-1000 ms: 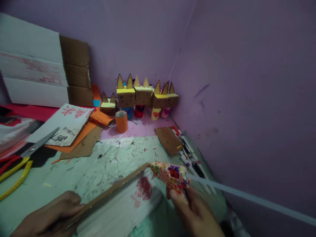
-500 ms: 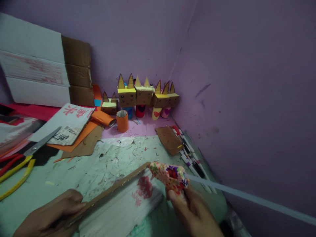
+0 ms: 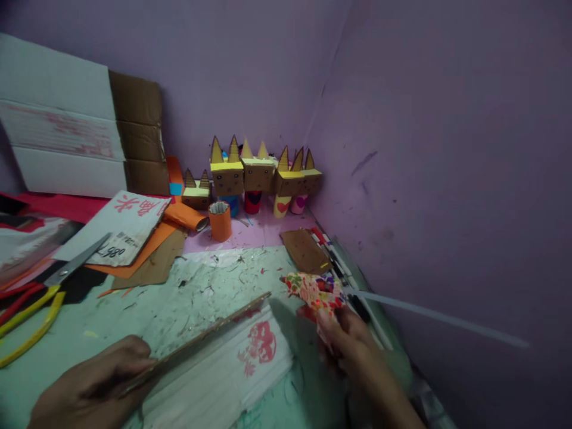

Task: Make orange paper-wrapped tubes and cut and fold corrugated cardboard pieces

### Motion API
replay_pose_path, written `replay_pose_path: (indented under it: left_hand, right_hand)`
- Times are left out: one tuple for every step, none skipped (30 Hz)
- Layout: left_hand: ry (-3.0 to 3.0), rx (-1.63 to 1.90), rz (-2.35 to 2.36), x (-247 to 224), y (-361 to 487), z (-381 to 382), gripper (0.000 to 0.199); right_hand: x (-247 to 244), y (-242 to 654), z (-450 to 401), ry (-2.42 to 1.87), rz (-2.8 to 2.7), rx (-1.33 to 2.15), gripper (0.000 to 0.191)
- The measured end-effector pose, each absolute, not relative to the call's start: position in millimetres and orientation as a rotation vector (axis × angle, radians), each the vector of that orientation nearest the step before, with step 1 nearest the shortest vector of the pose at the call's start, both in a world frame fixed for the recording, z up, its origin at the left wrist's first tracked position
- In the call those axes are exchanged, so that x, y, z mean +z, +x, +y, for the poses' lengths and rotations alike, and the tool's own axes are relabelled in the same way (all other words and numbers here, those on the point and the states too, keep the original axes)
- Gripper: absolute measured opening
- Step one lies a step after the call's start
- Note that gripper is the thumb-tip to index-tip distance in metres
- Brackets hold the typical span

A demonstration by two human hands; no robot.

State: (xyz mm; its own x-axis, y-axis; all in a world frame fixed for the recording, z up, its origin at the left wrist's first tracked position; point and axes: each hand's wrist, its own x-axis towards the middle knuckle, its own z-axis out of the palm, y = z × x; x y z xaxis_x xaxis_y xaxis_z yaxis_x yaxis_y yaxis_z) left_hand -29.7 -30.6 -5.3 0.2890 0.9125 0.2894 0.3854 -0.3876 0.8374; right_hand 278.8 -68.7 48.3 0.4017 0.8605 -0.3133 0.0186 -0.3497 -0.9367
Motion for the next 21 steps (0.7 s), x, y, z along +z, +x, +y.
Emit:
replay_pose_path:
  left_hand:
    - [1.885,1.015,1.197,-2.2,-29.5,-28.4,0.012]
    - [1.849,0.995,1.239,1.1,-29.1,-26.3,0.014]
    - [1.809,0.987,1.283,4.3,-28.4,-24.1,0.015]
    - [1.773,0.989,1.313,7.3,-27.7,-21.9,0.015]
    - [1.738,0.987,1.337,9.9,-27.1,-19.8,0.015]
    - [1.699,0.980,1.355,11.9,-26.7,-17.9,0.015]
    - [1.661,0.969,1.364,13.3,-26.6,-16.2,0.015]
    - [1.617,0.961,1.372,14.1,-26.8,-14.7,0.014]
    - [1.573,0.958,1.381,14.4,-27.3,-13.5,0.014]
    - [1.532,0.955,1.387,14.3,-28.0,-12.5,0.013]
    - [1.498,0.953,1.395,13.9,-29.2,-11.6,0.013]
    - [1.473,0.941,1.400,13.3,-30.6,-10.8,0.014]
    - [1.456,0.906,1.401,12.5,-32.4,-10.2,0.015]
    - [1.440,0.867,1.400,11.5,-34.5,-9.6,0.016]
    - [1.420,0.828,1.402,10.2,-36.7,-9.1,0.017]
    - [1.392,0.798,1.410,8.7,-38.9,-8.8,0.017]
    - [1.363,0.779,1.419,6.9,-41.0,-8.6,0.018]
    - [1.341,0.754,1.423,5.0,-42.6,-8.5,0.019]
    - [1.326,0.728,1.429,3.2,-43.5,-8.4,0.020]
    - [1.313,0.694,1.440,2.0,-43.7,-8.4,0.022]
    - [1.300,0.660,1.451,1.4,-42.9,-8.3,0.023]
  right_hand:
    - [46.5,278.4,-63.3,-1.665,-0.743,1.121,0.044]
    - [44.4,278.1,-57.6,-1.632,-0.714,1.160,0.043]
    - [42.1,278.0,-51.6,-1.588,-0.698,1.211,0.043]
    - [39.7,278.2,-45.6,-1.537,-0.688,1.264,0.043]
    - [37.4,278.6,-39.6,-1.484,-0.679,1.313,0.042]
    - [35.3,279.2,-33.7,-1.435,-0.660,1.354,0.039]
    - [33.5,279.8,-28.0,-1.395,-0.631,1.385,0.035]
    - [31.9,280.2,-22.5,-1.360,-0.593,1.415,0.031]
    - [30.6,280.2,-17.1,-1.329,-0.556,1.447,0.027]
    - [29.4,279.7,-12.0,-1.299,-0.523,1.473,0.024]
    - [28.0,278.5,-7.2,-1.272,-0.501,1.499,0.022]
    - [26.5,276.7,-2.6,-1.249,-0.489,1.517,0.019]
    - [24.8,274.6,1.7,-1.240,-0.483,1.527,0.016]
    - [22.9,272.5,5.6,-1.249,-0.481,1.530,0.013]
    - [21.2,270.8,9.1,-1.275,-0.495,1.528,0.011]
    - [19.8,269.8,12.0,-1.324,-0.538,1.511,0.010]
    - [19.2,269.8,14.1,-1.394,-0.630,1.474,0.012]
    - [19.5,271.0,15.1,-1.489,-0.776,1.407,0.017]
    - [20.9,273.2,14.7,-1.602,-0.962,1.303,0.025]
    - [23.5,276.2,12.7,-1.720,-1.163,1.157,0.033]
    - [27.0,279.5,8.8,-1.824,-1.345,0.976,0.038]
